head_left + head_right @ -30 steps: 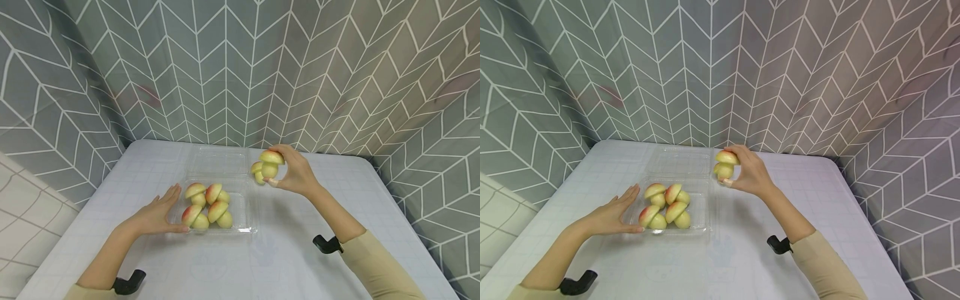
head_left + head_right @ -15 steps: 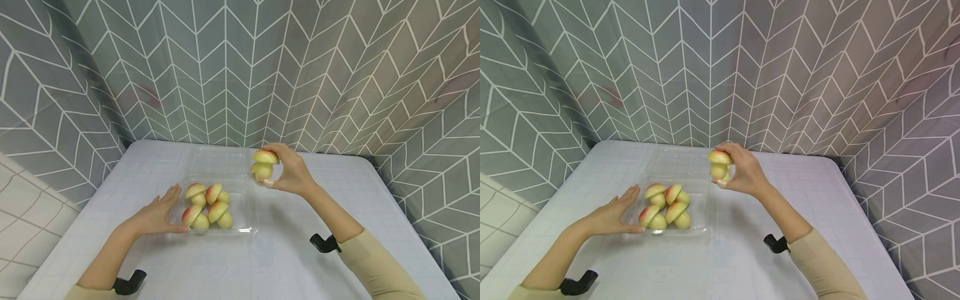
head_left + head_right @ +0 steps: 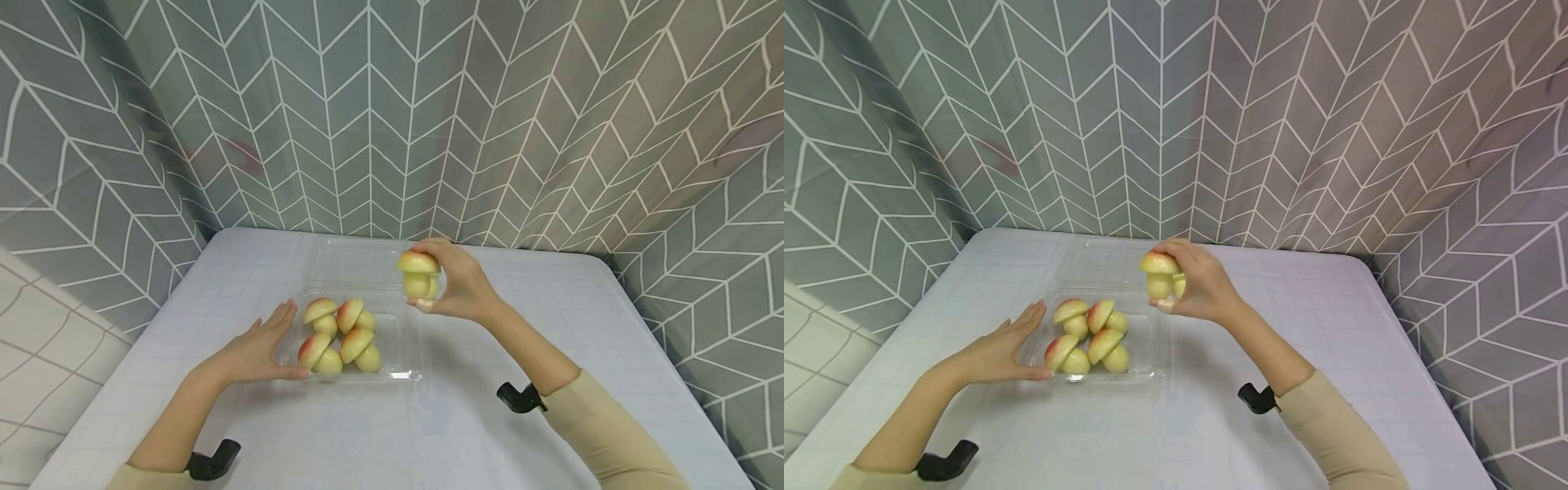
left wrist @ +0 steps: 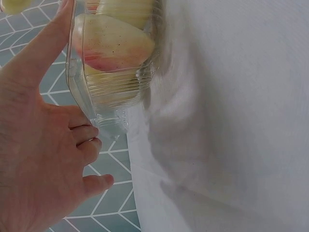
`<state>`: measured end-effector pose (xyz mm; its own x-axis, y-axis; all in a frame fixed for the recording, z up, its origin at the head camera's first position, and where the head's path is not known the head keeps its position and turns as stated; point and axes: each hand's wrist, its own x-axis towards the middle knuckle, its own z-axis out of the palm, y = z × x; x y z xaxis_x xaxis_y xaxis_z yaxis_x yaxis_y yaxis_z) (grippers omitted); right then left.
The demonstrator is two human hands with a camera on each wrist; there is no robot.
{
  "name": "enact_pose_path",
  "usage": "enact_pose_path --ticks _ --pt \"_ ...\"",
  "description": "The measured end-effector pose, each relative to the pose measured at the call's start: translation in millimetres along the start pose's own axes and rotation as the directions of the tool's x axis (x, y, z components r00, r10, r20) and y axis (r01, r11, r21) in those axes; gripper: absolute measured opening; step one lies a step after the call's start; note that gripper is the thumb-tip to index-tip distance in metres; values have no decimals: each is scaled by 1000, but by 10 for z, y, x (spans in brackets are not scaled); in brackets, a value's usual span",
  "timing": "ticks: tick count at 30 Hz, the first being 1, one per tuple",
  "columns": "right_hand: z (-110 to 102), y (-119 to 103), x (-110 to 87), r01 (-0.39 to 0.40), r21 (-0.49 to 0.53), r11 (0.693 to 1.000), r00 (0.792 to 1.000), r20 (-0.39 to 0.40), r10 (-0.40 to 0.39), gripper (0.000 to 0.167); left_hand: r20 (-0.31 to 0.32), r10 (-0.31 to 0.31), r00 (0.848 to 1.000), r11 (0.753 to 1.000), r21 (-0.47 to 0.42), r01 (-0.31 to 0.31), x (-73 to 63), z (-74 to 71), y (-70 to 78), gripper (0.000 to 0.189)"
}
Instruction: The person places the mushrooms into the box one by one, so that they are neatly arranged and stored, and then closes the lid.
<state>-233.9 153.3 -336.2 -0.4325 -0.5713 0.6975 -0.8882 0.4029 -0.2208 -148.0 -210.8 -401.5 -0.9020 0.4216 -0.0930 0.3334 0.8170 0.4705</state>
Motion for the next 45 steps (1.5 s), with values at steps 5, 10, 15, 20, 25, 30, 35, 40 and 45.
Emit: enact_pose_path --ticks 5,10,15,20,25,30,35,40,45 --pt "77 -17 16 -3 6 1000 1000 29 3 80 -3 -2 1000 1000 8 2 12 13 -23 126" --pt "132 -41 24 28 2 1000 998 48 -28 81 -1 -6 1000 1000 5 6 18 15 -27 127" --pt "185 -50 29 72 2 997 995 62 -72 80 -2 -1 1000 1000 4 1 19 19 -32 127" --pt "248 -39 23 108 10 994 991 83 -109 77 1 -4 1000 1000 -6 4 16 17 -28 126" --pt "309 -25 6 106 11 994 989 103 -106 75 0 -3 1000 1000 -2 3 13 14 -21 126" --pt "396 9 -51 87 1 996 986 142 -86 75 -5 2 1000 1000 2 -2 11 11 -21 126" --pt "506 52 -132 57 -29 998 976 210 -49 76 -8 5 1000 1000 1 -5 12 20 -32 125" --pt "599 66 -173 10 -70 997 956 292 11 78 -7 0 1000 1000 -2 0 9 29 -38 125" --pt "667 43 -180 -6 -153 988 924 377 64 77 -8 -1 1000 1000 -4 1 1 25 -31 125"
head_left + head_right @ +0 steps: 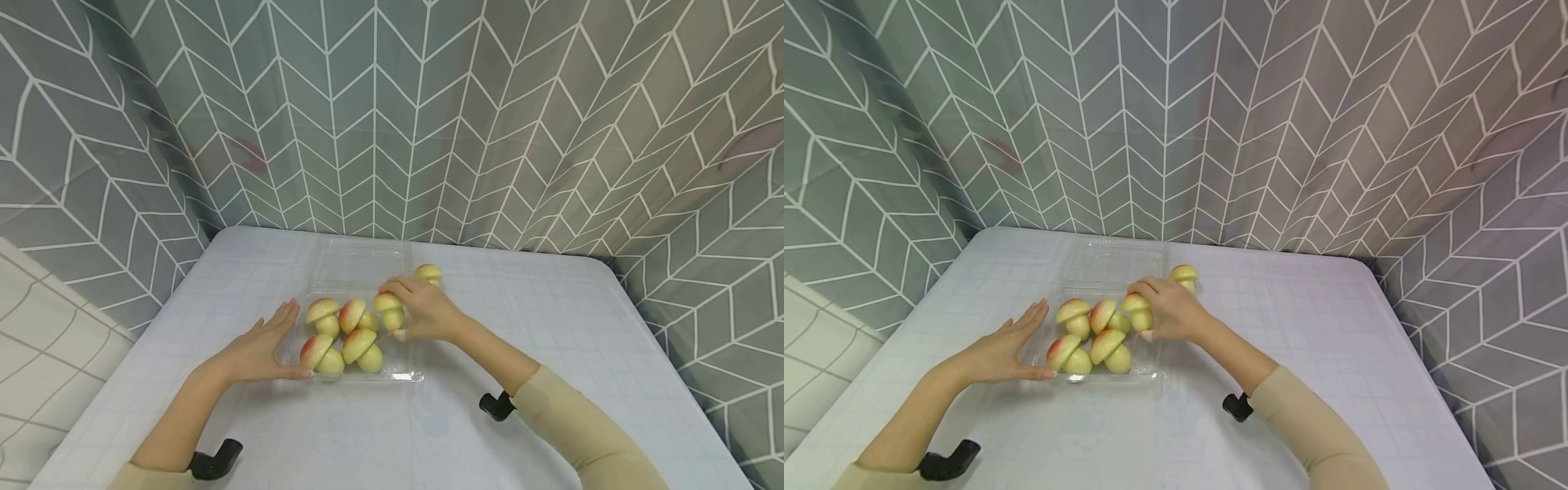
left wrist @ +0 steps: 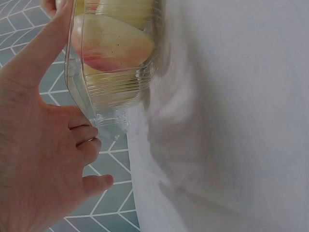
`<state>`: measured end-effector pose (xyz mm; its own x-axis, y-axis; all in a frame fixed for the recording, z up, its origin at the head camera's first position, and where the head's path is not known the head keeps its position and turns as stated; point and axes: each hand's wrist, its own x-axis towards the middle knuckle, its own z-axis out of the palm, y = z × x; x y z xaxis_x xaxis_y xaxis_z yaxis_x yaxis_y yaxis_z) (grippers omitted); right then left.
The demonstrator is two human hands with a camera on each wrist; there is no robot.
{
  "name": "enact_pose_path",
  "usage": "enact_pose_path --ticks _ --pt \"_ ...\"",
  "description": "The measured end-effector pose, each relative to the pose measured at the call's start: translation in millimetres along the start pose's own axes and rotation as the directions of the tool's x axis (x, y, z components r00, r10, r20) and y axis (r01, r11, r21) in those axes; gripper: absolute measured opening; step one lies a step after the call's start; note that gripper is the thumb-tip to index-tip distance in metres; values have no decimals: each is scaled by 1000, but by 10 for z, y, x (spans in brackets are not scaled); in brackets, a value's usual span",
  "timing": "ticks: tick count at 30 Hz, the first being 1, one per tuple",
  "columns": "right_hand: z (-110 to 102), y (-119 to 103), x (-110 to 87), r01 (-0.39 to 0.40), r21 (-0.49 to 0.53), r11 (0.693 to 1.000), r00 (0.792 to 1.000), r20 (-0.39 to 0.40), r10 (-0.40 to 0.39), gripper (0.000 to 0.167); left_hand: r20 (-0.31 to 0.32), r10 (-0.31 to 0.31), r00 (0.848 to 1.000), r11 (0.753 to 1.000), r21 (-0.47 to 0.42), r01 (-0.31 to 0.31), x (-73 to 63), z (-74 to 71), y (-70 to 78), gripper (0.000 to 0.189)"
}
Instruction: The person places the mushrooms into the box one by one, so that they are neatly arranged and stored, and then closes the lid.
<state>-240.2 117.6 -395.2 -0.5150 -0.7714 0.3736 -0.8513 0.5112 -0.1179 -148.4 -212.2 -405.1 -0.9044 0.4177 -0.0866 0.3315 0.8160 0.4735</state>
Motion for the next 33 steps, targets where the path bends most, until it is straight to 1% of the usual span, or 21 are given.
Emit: enact_pose_path --ticks 4,7,11,13,19,24,30,33 --pt "38 -37 15 -28 -55 998 997 65 32 74 3 1 1000 1000 -1 -1 -3 -3 5 125" --pt "63 -65 27 -47 -78 996 993 100 55 71 2 1 1000 1000 -1 -1 -4 -3 2 125" --pt "87 -105 47 -78 -126 989 989 118 93 69 2 -2 1000 1000 -5 2 -5 4 -7 125" --pt "101 -120 59 -88 -172 981 986 126 111 69 2 -4 1000 1000 -8 4 -5 6 -10 125" --pt "124 -181 79 -84 -265 961 981 145 125 71 10 -5 1000 1000 -6 5 -3 -5 -2 124" --pt "126 -218 99 -85 -296 951 977 164 138 71 10 -2 1000 1000 -2 2 -3 -26 11 124" --pt "113 -226 99 -91 -293 952 972 181 148 77 10 -2 1000 1000 -10 2 1 -19 10 123" --pt "98 -230 92 -97 -289 952 970 187 156 76 11 -2 1000 1000 -12 2 2 -15 9 123"
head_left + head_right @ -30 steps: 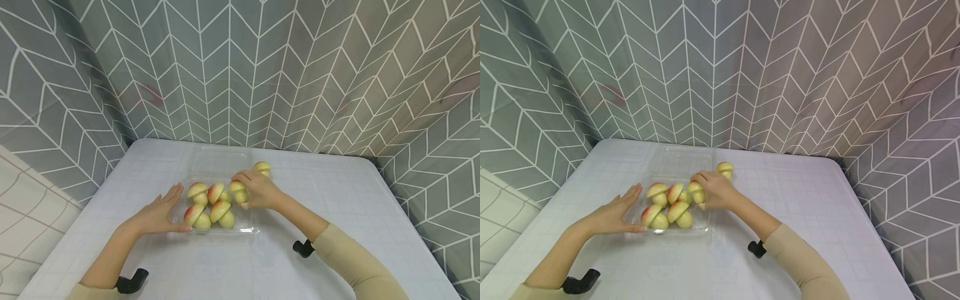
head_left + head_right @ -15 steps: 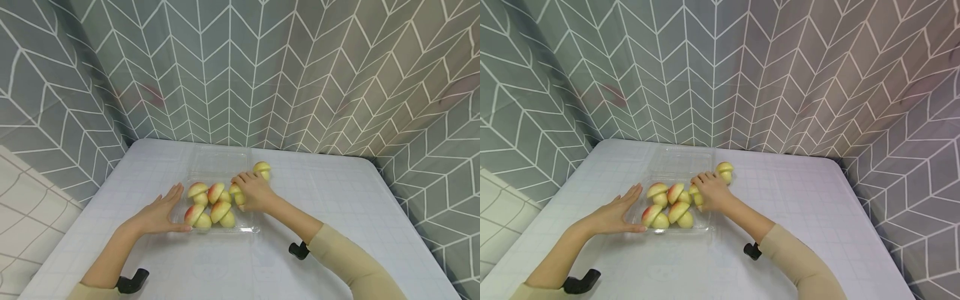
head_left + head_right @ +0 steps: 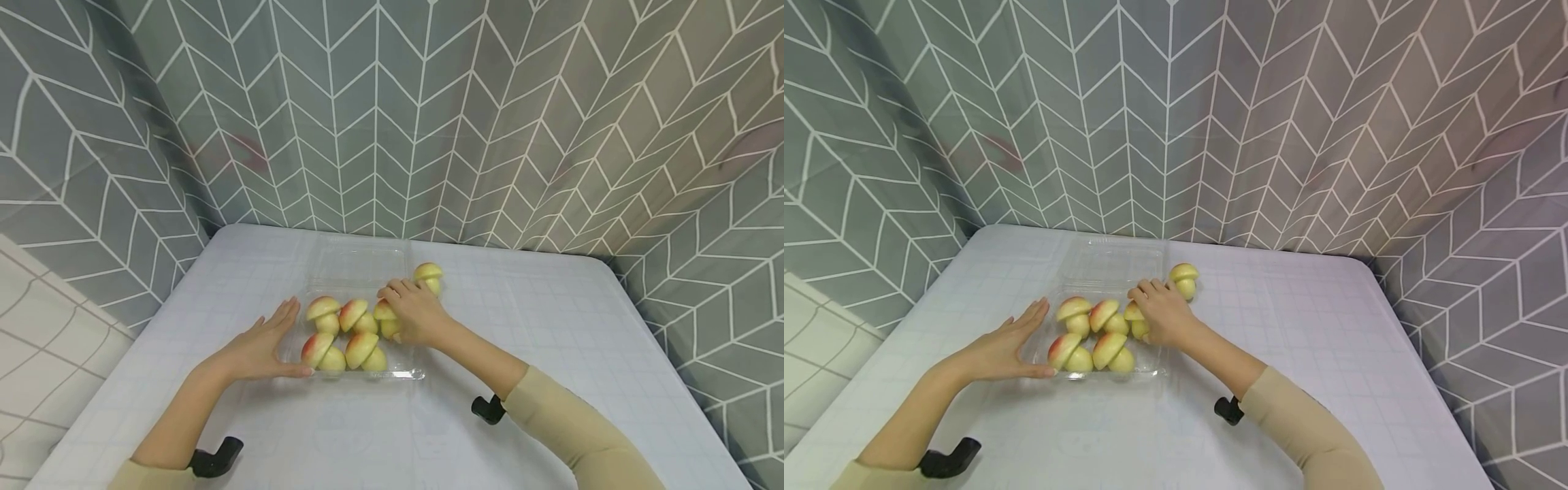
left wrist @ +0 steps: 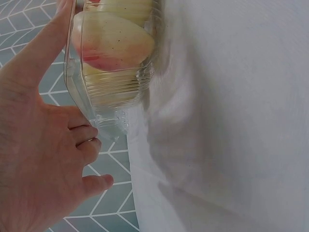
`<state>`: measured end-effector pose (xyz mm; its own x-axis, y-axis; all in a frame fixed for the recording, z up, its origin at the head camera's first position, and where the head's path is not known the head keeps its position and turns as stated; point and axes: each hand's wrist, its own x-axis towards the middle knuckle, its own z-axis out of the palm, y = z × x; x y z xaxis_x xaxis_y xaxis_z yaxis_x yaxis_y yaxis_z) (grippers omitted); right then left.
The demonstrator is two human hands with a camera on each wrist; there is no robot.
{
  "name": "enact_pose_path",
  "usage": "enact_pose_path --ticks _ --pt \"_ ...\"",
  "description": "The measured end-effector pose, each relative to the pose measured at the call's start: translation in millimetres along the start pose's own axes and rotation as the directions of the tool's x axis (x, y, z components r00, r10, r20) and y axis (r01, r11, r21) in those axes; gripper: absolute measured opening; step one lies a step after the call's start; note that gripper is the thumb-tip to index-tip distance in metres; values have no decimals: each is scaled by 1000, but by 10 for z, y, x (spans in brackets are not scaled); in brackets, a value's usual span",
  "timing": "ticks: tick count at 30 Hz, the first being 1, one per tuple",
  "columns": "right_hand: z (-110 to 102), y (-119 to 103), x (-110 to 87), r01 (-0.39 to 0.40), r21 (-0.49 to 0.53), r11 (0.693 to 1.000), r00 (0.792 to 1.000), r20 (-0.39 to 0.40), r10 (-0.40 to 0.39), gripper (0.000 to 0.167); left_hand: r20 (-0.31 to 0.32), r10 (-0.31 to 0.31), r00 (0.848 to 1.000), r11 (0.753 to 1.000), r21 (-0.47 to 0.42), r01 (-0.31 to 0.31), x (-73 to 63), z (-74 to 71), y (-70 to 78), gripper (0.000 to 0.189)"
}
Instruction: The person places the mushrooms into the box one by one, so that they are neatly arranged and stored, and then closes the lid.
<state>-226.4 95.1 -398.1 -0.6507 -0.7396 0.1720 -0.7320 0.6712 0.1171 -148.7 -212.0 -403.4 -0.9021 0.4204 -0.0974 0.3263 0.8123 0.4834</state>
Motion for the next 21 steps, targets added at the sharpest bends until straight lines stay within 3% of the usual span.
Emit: enact_pose_path --ticks 5,15,21 --pt "-11 8 -21 2 -2 1000 1000 8 -1 71 1 -4 1000 1000 1 4 -1 -17 23 123" --pt "-28 38 -49 0 28 1000 1000 28 0 79 -3 -2 1000 1000 -1 2 3 -7 26 123" --pt "-108 116 -92 -42 128 991 999 13 41 82 0 -3 1000 1000 -1 3 -5 -7 28 123"
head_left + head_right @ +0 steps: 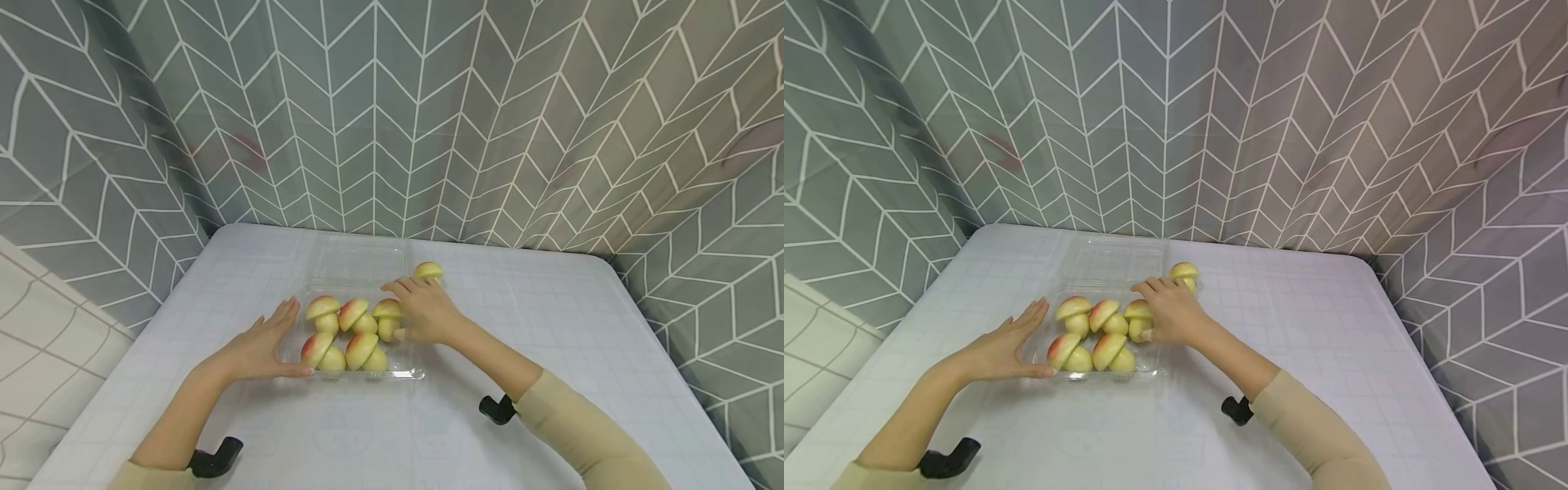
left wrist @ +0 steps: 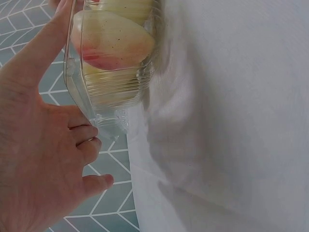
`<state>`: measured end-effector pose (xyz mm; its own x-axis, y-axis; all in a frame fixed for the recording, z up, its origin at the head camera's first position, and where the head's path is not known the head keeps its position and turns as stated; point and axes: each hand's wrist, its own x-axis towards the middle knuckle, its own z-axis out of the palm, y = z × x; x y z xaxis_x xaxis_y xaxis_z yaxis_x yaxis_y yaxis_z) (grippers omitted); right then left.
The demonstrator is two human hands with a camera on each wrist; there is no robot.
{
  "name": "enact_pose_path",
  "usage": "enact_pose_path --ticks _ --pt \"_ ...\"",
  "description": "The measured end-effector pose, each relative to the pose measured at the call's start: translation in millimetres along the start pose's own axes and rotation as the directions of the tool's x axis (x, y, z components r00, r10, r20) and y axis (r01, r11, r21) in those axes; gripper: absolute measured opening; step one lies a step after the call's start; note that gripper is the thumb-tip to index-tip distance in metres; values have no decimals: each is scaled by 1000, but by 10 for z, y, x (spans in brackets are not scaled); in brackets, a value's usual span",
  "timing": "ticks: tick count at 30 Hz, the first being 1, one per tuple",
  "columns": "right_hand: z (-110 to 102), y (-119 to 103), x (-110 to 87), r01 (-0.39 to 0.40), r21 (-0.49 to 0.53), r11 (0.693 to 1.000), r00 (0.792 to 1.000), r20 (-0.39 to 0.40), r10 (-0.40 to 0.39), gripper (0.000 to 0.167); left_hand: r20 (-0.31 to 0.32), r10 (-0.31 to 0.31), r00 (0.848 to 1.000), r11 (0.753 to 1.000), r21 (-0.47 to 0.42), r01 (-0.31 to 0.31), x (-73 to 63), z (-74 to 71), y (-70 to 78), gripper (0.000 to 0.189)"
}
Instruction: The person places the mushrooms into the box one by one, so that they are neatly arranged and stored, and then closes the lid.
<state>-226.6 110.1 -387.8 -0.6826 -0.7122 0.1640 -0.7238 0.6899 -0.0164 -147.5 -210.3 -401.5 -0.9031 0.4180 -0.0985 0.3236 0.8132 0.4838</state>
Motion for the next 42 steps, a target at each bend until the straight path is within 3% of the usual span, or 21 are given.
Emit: enact_pose_path --ticks 4,11,25,37,42 --pt "-53 81 -41 51 87 995 995 -90 -43 80 -4 2 1000 1000 5 -2 -2 -2 -4 123" --pt "-113 276 -110 171 183 968 958 -261 -120 74 -7 6 1000 1000 10 -6 -4 5 -11 124" --pt "-231 599 -263 143 217 966 936 -347 -61 67 -11 12 1000 1000 12 -12 -3 33 -40 123" --pt "-180 898 -314 116 247 962 889 -458 11 65 -6 3 1000 1000 6 -3 3 35 -40 124" --pt "-163 965 -326 71 278 958 890 -451 65 64 -2 -4 1000 1000 4 4 5 42 -44 125"
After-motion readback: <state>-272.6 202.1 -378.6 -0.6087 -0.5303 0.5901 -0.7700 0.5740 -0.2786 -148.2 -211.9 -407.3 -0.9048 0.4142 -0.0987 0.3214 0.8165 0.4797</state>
